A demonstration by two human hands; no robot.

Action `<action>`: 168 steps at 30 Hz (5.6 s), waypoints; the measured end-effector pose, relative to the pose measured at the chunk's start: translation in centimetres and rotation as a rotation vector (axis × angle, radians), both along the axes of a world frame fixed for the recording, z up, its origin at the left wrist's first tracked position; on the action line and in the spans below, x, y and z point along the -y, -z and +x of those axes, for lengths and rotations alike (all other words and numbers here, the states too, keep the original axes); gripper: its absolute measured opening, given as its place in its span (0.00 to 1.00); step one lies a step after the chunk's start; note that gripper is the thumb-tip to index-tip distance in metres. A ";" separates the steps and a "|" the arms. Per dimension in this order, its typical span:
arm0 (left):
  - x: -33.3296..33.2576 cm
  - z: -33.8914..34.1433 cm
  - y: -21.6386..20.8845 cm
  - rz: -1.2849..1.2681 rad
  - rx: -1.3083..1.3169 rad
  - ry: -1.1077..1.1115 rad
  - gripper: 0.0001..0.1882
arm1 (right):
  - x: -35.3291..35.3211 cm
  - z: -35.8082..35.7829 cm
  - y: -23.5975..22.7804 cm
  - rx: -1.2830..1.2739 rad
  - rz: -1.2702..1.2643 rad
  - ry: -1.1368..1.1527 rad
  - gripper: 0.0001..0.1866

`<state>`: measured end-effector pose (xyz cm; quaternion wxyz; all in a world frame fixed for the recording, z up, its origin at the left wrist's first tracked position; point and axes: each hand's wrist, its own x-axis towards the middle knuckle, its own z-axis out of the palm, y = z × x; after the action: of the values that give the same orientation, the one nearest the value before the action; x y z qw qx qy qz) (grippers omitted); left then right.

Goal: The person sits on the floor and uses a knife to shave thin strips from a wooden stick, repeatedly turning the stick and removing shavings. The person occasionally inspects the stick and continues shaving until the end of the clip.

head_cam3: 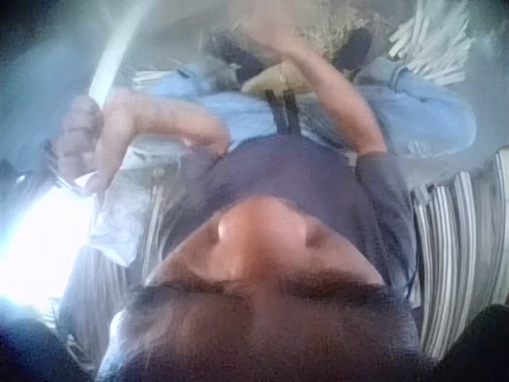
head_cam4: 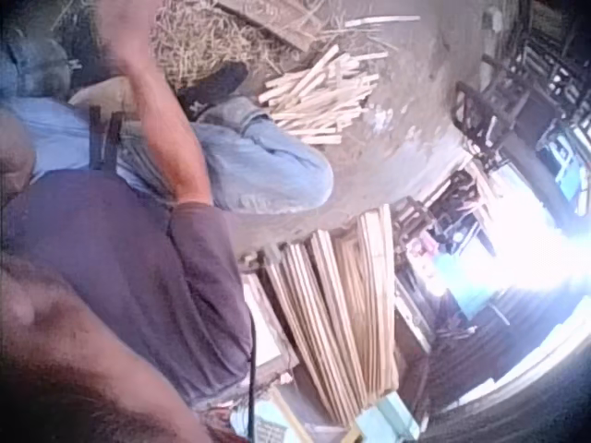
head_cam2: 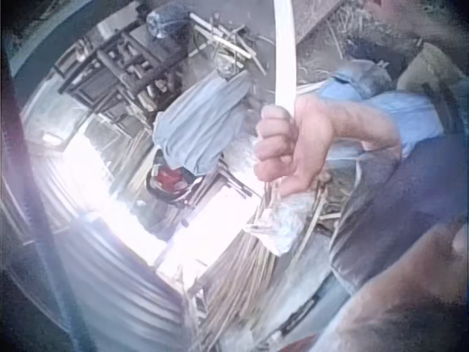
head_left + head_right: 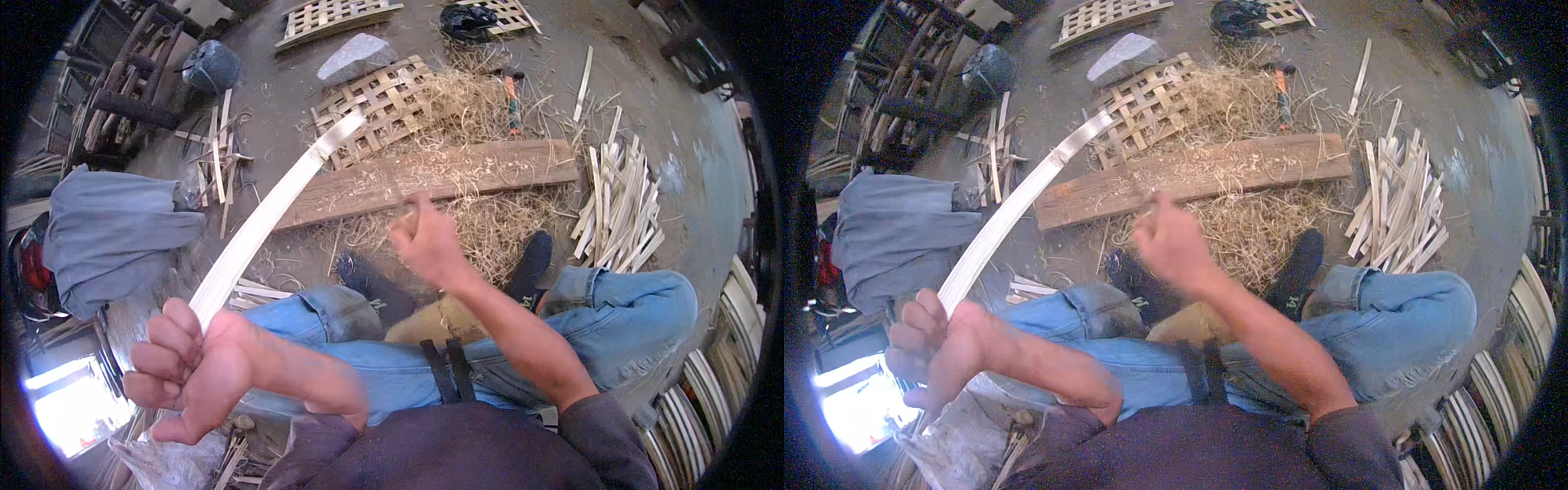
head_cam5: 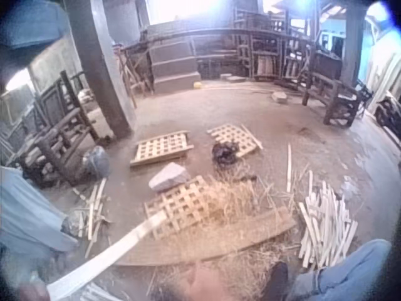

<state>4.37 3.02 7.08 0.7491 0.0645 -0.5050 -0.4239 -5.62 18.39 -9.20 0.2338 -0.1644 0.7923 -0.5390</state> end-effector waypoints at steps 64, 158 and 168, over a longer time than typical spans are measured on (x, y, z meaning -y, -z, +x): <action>-7.9 -4.6 9.6 1.027 0.848 1.466 0.15 | -4.4 -13.3 -15.4 -1.090 1.163 -0.901 0.06; -7.8 -3.9 9.3 0.685 0.600 1.028 0.10 | -4.1 -3.9 -12.4 0.139 -0.039 -0.231 0.14; -7.6 -3.3 9.6 0.733 0.575 1.038 0.11 | -3.4 -3.0 -13.0 0.067 0.000 -0.195 0.12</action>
<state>1.09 10.59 -2.57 0.2161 0.1732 -0.4732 -0.8363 -8.66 21.75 3.84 0.3118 -0.2226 0.7643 -0.5187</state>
